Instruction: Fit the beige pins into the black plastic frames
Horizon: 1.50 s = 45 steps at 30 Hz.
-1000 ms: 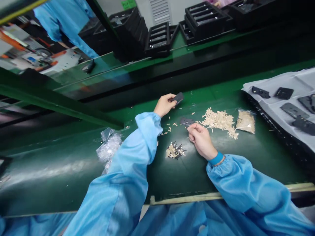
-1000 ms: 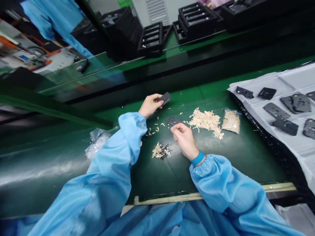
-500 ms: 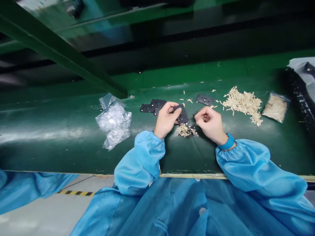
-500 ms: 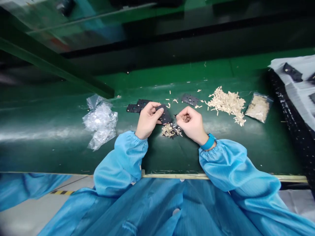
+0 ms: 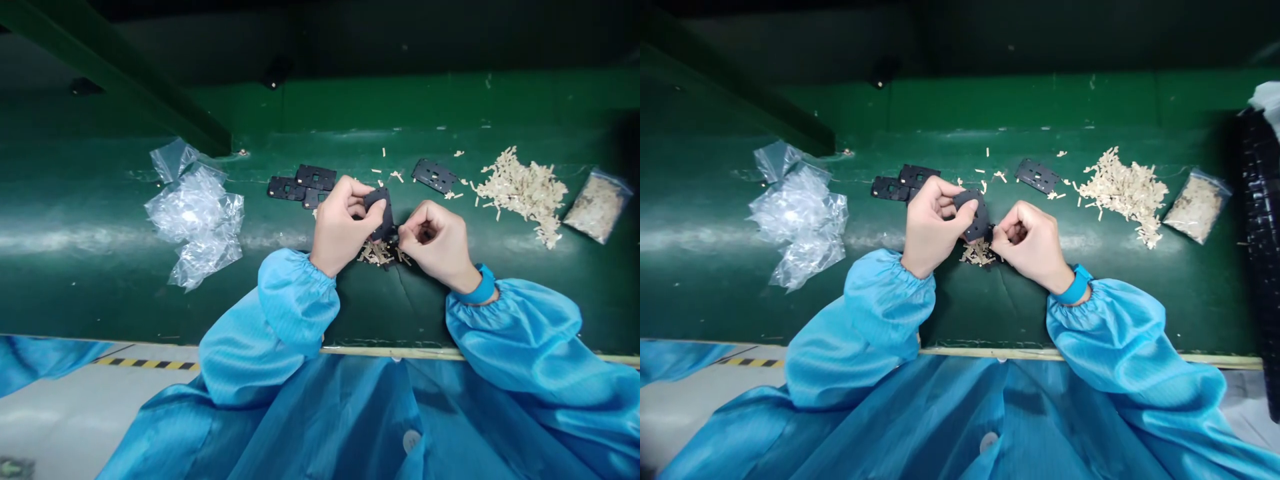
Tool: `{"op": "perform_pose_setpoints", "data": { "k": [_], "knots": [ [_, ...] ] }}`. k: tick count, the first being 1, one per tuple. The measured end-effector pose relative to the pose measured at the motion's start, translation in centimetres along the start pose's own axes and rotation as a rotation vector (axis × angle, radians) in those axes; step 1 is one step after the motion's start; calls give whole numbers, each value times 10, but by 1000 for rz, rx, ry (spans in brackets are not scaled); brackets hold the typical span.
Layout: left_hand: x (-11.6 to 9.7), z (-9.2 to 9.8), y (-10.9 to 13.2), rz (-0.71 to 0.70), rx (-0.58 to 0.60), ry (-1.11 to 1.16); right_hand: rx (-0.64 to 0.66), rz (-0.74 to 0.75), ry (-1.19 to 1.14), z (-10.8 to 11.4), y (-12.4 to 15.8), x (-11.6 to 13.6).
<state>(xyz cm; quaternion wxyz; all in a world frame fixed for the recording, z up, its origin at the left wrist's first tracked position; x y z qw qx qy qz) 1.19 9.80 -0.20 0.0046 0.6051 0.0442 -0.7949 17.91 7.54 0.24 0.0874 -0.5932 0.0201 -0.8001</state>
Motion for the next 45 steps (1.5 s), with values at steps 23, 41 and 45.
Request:
{"op": "perform_pose_setpoints", "data": {
  "k": [23,41,45],
  "knots": [
    [-5,0,3,-19,2,1,46,2,27,-3,1,1],
    [-3,-2,3,-18,9,2,43,-126,-93,-1,1,-10],
    [-5,-2,3,-24,10,24,47,-120,-103,-1,1,-9]
  ]
}}
Point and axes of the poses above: each hand's wrist, its own y-axis away from the middle knuckle, its own z-axis out of the back of the hand, x = y × z, the point moved 8 cm from there along -y, towards the middle knuckle, and after that the axes turned 8 degrees about -y, right-handed, at the moved point
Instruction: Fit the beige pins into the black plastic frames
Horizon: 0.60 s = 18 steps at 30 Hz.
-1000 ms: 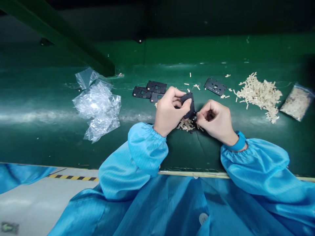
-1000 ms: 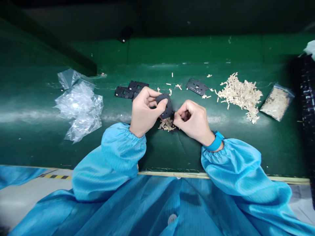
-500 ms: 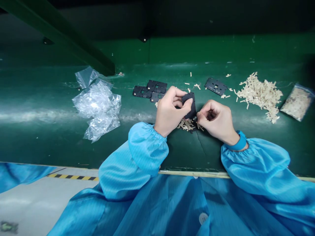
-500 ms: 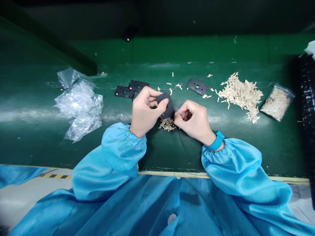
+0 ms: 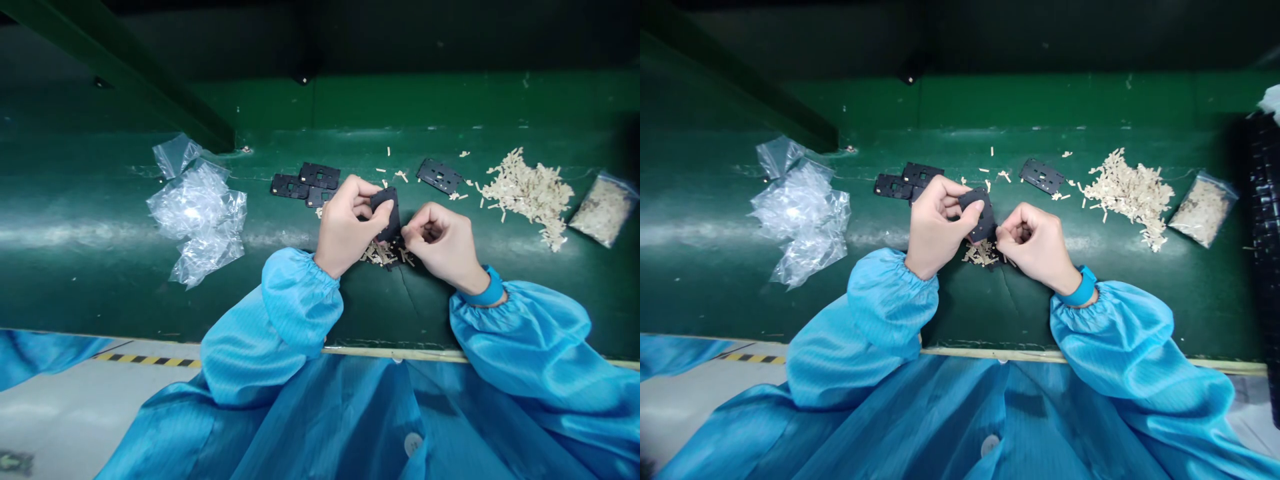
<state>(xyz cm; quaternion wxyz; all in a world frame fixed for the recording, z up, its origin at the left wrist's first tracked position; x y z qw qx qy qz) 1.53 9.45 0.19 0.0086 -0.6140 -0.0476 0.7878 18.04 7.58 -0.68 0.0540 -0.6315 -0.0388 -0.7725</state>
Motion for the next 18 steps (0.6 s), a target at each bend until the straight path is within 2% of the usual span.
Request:
{"op": "perform_pose_setpoints", "data": {
  "k": [18],
  "knots": [
    [4,-1,0,63,40,55,11,-33,-34,0,0,-3]
  ]
}}
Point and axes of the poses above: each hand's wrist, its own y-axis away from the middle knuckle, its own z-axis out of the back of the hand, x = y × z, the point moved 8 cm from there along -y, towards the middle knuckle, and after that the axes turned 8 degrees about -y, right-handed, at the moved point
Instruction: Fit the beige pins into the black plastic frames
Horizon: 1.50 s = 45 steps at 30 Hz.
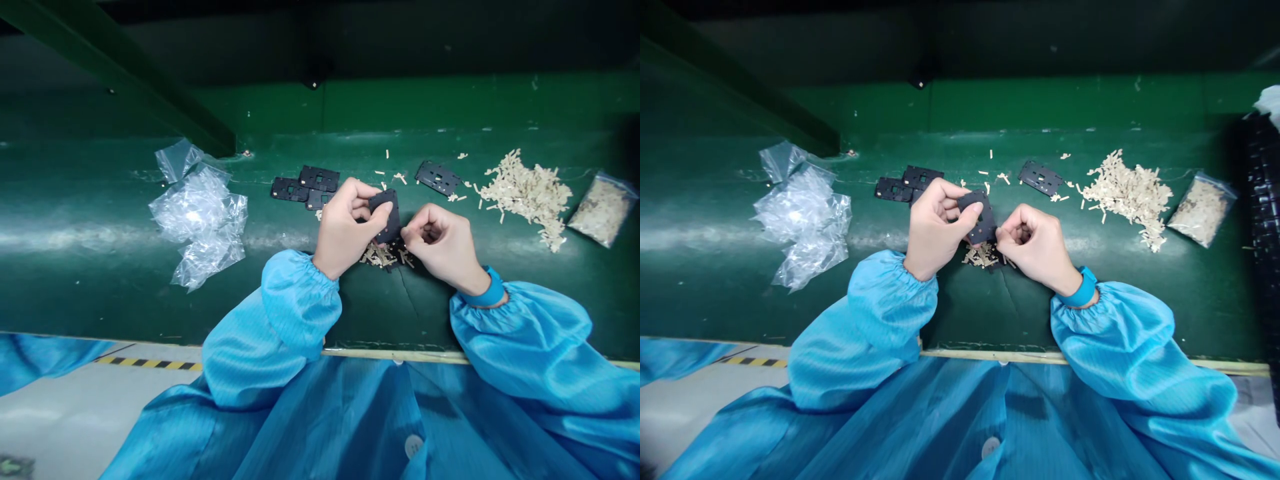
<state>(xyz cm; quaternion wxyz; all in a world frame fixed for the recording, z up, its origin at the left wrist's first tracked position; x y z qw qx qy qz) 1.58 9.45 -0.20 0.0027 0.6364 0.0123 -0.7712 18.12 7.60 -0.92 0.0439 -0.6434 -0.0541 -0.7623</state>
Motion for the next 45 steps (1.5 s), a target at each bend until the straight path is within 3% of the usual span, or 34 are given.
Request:
{"op": "perform_pose_setpoints", "data": {
  "k": [33,45],
  "knots": [
    [13,-8,3,178,159,273,125,-140,-577,-15,7,-12],
    [5,-6,5,175,122,344,82,-109,-496,-12,6,-7]
  ]
}}
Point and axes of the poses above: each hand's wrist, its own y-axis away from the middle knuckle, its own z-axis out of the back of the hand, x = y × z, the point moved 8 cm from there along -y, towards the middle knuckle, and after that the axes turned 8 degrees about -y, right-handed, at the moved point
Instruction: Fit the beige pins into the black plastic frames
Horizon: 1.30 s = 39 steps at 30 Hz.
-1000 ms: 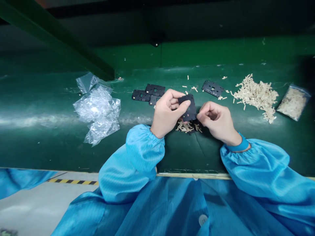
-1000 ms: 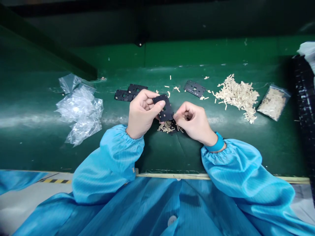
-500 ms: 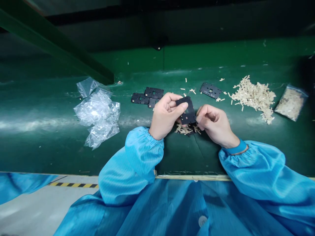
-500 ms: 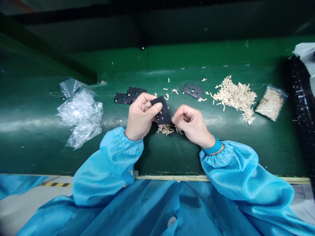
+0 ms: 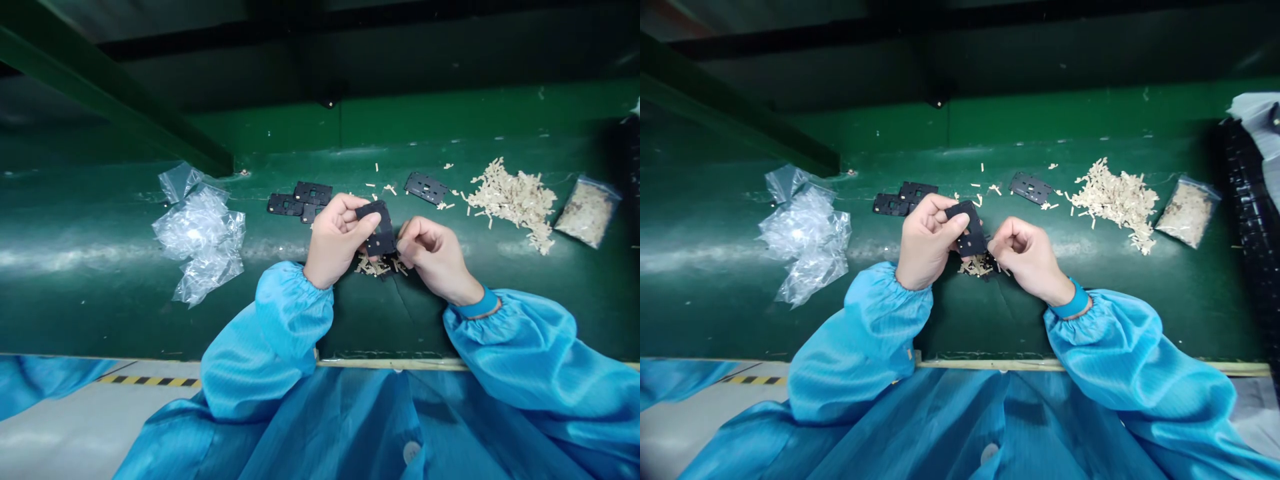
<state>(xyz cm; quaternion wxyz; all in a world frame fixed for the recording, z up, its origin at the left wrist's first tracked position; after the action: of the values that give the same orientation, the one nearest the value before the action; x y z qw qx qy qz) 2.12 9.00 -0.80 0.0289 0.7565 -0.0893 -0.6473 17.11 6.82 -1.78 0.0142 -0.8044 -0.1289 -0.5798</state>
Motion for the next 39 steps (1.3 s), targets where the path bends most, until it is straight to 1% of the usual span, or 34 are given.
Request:
{"op": "perform_pose_setpoints", "data": {
  "k": [6,9,15,17,21,24,29,31,35,37,39],
  "knots": [
    [-4,2,3,-13,-56,-31,-49,-10,74,1,0,4],
    [-4,2,4,-17,-54,-23,-44,-5,85,1,-1,4],
    [-2,0,4,-3,-13,15,43,-43,-9,-2,0,-2],
    [0,1,4,7,-7,28,66,-46,-5,-3,1,-1],
    [0,2,3,3,-1,65,66,-13,39,-2,0,3],
    [0,2,3,-12,9,70,71,-8,-28,-1,0,1],
    [2,-1,5,0,10,36,137,-29,-40,-10,4,0],
    [3,-4,7,11,19,45,166,-62,-100,-16,6,-2],
    [8,-12,10,69,53,122,250,-169,-351,-31,11,-5],
    [10,-14,12,111,59,157,279,-197,-395,-36,13,-4],
    [11,-15,14,139,45,173,283,-194,-398,-37,12,-2]
  ]
}}
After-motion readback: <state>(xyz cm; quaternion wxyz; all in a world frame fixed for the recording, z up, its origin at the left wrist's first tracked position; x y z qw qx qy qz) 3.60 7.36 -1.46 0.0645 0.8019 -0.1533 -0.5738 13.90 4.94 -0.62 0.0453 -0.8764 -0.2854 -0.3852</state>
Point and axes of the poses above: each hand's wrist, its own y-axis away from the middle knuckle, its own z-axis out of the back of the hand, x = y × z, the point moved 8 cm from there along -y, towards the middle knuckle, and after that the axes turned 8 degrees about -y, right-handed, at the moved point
